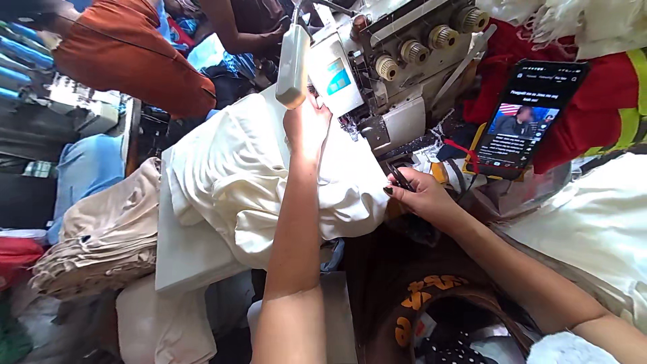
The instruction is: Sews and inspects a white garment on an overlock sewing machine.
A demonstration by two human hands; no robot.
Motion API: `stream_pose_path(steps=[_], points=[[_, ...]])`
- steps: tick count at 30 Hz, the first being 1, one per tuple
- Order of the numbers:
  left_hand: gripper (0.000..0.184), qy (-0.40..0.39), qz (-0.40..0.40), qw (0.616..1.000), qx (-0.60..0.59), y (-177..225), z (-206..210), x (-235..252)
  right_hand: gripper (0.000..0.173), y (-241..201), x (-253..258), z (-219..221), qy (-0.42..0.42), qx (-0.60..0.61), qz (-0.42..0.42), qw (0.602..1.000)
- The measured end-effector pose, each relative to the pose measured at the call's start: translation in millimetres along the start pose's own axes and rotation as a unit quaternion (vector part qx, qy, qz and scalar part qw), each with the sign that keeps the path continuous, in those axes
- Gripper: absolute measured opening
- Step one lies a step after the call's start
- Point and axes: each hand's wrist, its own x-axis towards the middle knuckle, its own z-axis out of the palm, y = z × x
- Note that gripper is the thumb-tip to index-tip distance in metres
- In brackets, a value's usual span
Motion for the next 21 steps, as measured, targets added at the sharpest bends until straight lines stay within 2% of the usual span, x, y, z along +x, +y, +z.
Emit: stream_pose_path(steps=[3, 6, 7, 10, 11, 12, 14, 15, 17, 18, 19, 21], points=[[0.032, 0.029, 0.04, 0.997, -0.057, -13, 2, -3, 0.007, 1, -2, -2, -0.004, -0.026, -0.014, 1.0], [0.057, 0.075, 0.082, 0.97, -0.218, -49, -11, -38, 0.016, 4, -5, -10, -0.013, -0.06, -0.032, 0.998], [0.066, 0.055, 0.071, 0.963, -0.255, -67, -14, -64, 0.02, 7, -7, -13, -0.019, -0.07, -0.035, 0.997], [0.101, -0.125, -0.012, 0.962, -0.243, -129, -13, -151, 0.02, 18, -10, -22, -0.041, -0.093, -0.021, 0.995], [0.097, -0.131, 0.014, 0.973, -0.192, -148, -11, -171, 0.018, 22, -11, -23, -0.05, -0.101, -0.009, 0.994], [0.079, -0.105, 0.044, 0.983, -0.143, -159, -16, -186, 0.016, 26, -12, -24, -0.057, -0.104, 0.005, 0.993], [0.041, -0.001, 0.08, 0.994, -0.068, -163, -40, -203, 0.014, 29, -16, -22, -0.054, -0.092, 0.029, 0.994], [0.031, 0.073, 0.071, 0.994, -0.039, -158, -51, -208, 0.013, 29, -18, -20, -0.049, -0.081, 0.037, 0.995], [0.029, 0.212, 0.037, 0.976, 0.003, -149, -60, -204, 0.013, 26, -19, -14, -0.046, -0.07, 0.042, 0.996], [0.031, 0.252, 0.029, 0.967, 0.03, -147, -59, -199, 0.012, 25, -18, -10, -0.043, -0.074, 0.038, 0.996], [0.032, 0.259, 0.021, 0.964, 0.061, -145, -55, -194, 0.012, 25, -18, -6, -0.034, -0.088, 0.029, 0.995], [0.043, 0.181, -0.013, 0.978, 0.105, -137, -42, -189, 0.02, 28, -25, -3, 0.002, -0.142, -0.001, 0.99]])
